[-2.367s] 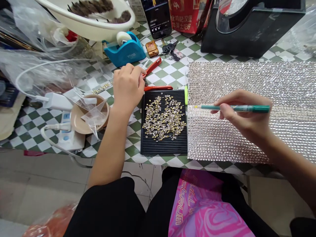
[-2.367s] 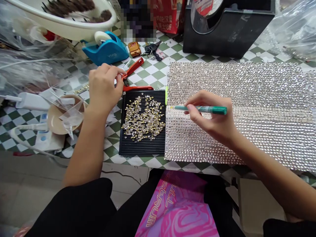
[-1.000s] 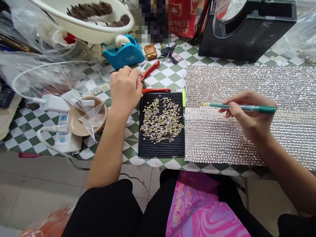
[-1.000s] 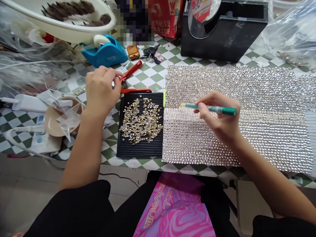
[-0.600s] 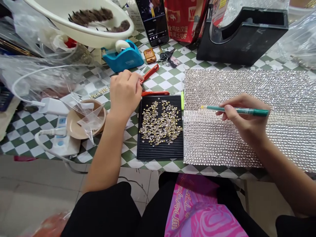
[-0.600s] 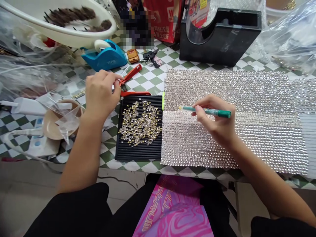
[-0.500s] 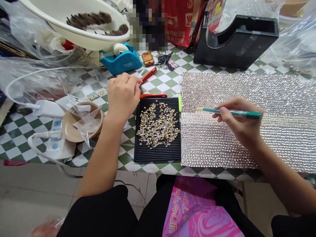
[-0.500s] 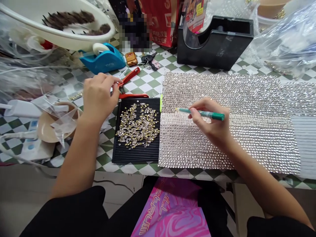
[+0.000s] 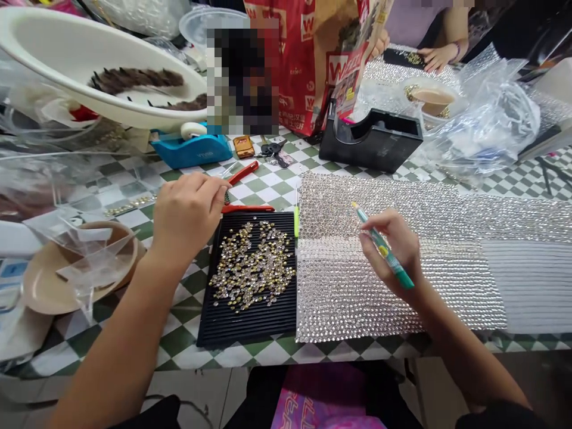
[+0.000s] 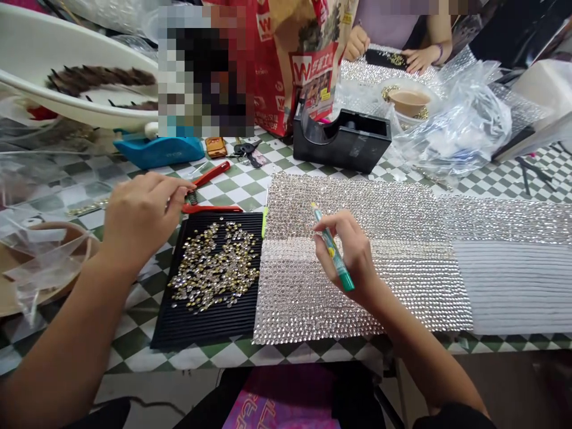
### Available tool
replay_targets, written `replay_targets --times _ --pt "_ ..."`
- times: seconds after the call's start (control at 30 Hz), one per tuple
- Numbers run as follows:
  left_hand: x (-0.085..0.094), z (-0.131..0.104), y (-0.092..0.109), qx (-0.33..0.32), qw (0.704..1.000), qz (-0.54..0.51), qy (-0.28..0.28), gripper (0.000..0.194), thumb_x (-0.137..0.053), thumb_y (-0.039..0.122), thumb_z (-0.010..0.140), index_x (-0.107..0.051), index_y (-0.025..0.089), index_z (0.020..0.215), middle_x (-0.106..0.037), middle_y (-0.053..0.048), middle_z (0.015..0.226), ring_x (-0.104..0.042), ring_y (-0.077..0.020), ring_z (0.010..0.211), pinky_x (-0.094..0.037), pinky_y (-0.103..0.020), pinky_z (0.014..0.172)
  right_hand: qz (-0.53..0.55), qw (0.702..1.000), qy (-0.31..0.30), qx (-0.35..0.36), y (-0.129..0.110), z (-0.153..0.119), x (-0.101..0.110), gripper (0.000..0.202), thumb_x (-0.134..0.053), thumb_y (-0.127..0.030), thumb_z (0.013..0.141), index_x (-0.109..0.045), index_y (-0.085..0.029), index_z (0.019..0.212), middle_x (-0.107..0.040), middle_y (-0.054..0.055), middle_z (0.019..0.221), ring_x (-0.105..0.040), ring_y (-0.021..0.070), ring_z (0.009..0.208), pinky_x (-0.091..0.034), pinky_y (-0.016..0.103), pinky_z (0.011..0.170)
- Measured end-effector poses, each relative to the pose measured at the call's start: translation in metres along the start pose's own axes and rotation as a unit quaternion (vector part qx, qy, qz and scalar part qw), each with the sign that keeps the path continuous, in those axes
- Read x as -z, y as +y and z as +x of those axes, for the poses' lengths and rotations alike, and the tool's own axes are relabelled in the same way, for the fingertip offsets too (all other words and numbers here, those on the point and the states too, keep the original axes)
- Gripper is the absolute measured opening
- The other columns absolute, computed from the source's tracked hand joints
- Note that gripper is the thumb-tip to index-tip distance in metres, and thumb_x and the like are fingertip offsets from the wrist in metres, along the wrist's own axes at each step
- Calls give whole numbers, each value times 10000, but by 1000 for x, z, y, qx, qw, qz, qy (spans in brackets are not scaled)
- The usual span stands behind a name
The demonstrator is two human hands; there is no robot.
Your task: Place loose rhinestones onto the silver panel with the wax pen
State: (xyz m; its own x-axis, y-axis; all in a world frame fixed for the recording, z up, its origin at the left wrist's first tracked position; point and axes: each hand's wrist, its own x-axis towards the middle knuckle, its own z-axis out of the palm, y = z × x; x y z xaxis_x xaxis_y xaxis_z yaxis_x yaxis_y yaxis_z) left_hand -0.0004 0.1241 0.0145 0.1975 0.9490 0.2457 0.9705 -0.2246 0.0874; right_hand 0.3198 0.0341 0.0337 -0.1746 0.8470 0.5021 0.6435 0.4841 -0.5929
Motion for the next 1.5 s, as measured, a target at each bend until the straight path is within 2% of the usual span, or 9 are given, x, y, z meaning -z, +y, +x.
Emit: replay_targets --times 0.33,0.5,0.67,0.8,0.87,1.1,1.23,1.4,1.5 --pt "13 -9 -1 34 997 -27 63 443 -274 449 1010 -655 259 888 -622 -67 678 -594 -255 725 -450 -408 799 -85 995 48 35 -6 -3 2 159 -572 -159 871 -438 -240 844 -490 -55 601 -498 71 487 -386 222 406" --pt "14 -16 10 -37 990 -74 110 395 -278 339 1018 -618 212 1174 -696 -147 1130 -633 -295 1072 -449 -432 959 -119 983 42 132 -5 -6 5 151 -578 -84 839 -497 -210 853 -543 -62 578 -467 44 457 -368 201 418" --pt "6 -30 37 -317 939 -135 5 596 -422 329 1006 -199 342 1559 -419 -56 1565 -411 -261 1440 -337 -441 1190 -162 974 31 155 -2 -12 8 146 -601 -55 844 -587 -159 946 -668 -16 720 -552 41 550 -447 185 516" --pt "4 -33 40 -205 967 -149 37 677 -361 332 1022 -9 370 1599 -125 4 1692 -130 -259 1563 -110 -453 1286 -148 977 18 155 0 -17 5 132 -609 -62 842 -602 -136 951 -674 5 741 -574 59 590 -473 201 562" --pt "5 -34 40 -277 947 -162 -5 696 -356 373 1023 33 359 1600 -101 10 1696 -115 -261 1565 -78 -459 1289 -139 978 8 153 1 -19 3 125 -611 -67 843 -603 -131 950 -675 13 751 -584 70 614 -484 211 587" --pt "6 -36 38 -211 967 -139 -3 705 -365 370 1028 34 316 1607 -99 -54 1695 -155 -310 1554 -143 -522 1271 -126 981 12 148 2 -21 1 148 -623 -63 819 -550 -141 921 -589 -10 702 -542 65 610 -450 203 558" --pt "4 -41 42 -341 929 -130 -58 663 -380 393 1035 -54 328 1608 -249 -48 1660 -289 -259 1516 -243 -445 1261 -117 980 11 159 4 -22 2 186 -618 -67 819 -509 -142 950 -562 2 757 -544 76 661 -465 207 570" --pt "-2 -33 28 -197 973 -111 51 678 -436 307 1018 -108 263 1609 -185 -116 1671 -192 -320 1546 -252 -514 1251 -116 982 -21 148 6 -23 2 191 -568 -5 800 -480 -152 883 -458 7 756 -445 80 670 -390 203 523" --pt "-6 -30 25 -330 935 -133 -14 610 -435 299 1025 -202 255 1587 -310 -125 1625 -317 -282 1505 -327 -487 1224 -114 982 -23 152 7 -23 2 191 -552 9 807 -472 -152 874 -438 8 768 -413 75 676 -373 195 520"
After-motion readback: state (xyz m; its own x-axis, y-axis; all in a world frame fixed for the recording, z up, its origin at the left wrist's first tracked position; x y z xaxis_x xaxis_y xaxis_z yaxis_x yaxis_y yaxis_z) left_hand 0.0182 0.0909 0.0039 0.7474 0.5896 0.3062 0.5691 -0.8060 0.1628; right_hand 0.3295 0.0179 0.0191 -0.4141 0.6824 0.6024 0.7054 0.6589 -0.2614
